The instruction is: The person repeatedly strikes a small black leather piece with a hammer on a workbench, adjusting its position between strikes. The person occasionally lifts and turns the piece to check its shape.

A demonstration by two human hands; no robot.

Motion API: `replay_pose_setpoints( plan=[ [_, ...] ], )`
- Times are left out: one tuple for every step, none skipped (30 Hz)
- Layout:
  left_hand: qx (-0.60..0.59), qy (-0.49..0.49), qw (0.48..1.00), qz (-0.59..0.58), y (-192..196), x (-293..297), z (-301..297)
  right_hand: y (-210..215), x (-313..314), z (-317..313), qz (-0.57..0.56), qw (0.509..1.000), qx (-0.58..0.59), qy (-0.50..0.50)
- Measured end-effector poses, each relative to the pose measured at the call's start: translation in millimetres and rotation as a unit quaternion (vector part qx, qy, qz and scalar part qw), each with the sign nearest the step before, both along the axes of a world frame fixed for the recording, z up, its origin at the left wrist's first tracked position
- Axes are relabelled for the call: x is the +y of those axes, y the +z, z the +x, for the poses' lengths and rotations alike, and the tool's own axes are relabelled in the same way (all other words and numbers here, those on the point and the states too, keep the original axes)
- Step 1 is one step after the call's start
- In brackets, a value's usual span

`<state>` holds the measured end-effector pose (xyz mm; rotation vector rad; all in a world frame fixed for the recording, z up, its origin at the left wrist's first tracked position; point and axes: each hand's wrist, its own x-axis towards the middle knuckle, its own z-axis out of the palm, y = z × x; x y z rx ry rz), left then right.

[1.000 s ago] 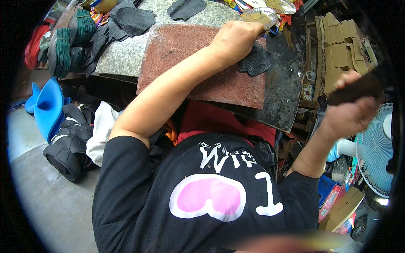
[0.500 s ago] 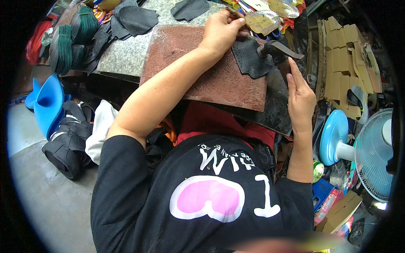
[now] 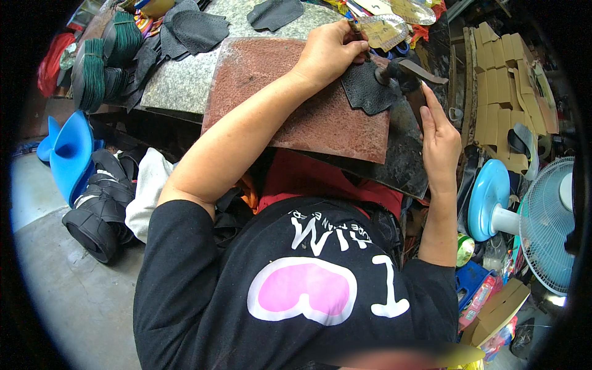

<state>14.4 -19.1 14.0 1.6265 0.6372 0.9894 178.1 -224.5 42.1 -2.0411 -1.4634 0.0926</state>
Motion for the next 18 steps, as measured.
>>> replay_pose_setpoints(
  plan=[
    [0.007,0.001,1.0,0.009,0,0,0,4,1,0,0.007,1.0,0.01,0.009],
    [0.026,0.005,0.998,0.062,1,0,0,14,1,0,0.011,0.998,0.046,0.04],
    [0.044,0.009,0.992,0.115,2,2,0,25,3,-3,0.037,0.996,0.078,0.012],
    [0.08,0.015,0.983,0.164,4,2,0,43,3,-5,0.053,0.987,0.147,0.021],
    [0.085,0.017,0.971,0.223,6,2,-1,65,2,-9,0.131,0.979,0.154,-0.004],
    [0.107,0.021,0.955,0.277,8,1,-1,83,1,-12,0.177,0.965,0.189,-0.048],
    [0.117,0.032,0.933,0.34,10,-1,-1,102,2,-13,0.293,0.942,0.16,-0.006],
    [0.124,0.024,0.927,0.353,12,-4,1,111,4,-15,0.397,0.906,0.141,-0.03],
    [0.12,0.025,0.919,0.375,14,-6,3,113,7,-19,0.439,0.882,0.165,0.035],
    [0.113,0.026,0.909,0.399,15,-8,5,112,10,-20,0.449,0.855,0.241,0.101],
    [0.107,0.033,0.9,0.421,16,-11,7,102,13,-23,0.356,0.923,0.127,0.073],
    [0.124,0.031,0.902,0.413,17,-12,8,90,15,-24,0.27,0.954,0.115,0.055],
    [0.133,0.031,0.9,0.413,18,-12,8,78,15,-23,0.162,0.976,0.143,0.023],
    [0.142,0.029,0.899,0.413,18,-13,8,70,15,-23,0.083,0.981,0.178,-0.006],
    [0.129,0.034,0.903,0.409,19,-11,8,67,12,-18,0.128,0.987,0.09,0.039],
    [0.12,0.035,0.907,0.402,19,-11,8,68,9,-14,0.166,0.985,0.01,0.039],
    [0.111,0.031,0.913,0.392,18,-12,8,73,4,-10,0.163,0.985,0.056,0.012],
    [0.111,0.034,0.909,0.4,19,-11,9,79,3,-7,0.218,0.97,0.107,0.018]
  ],
)
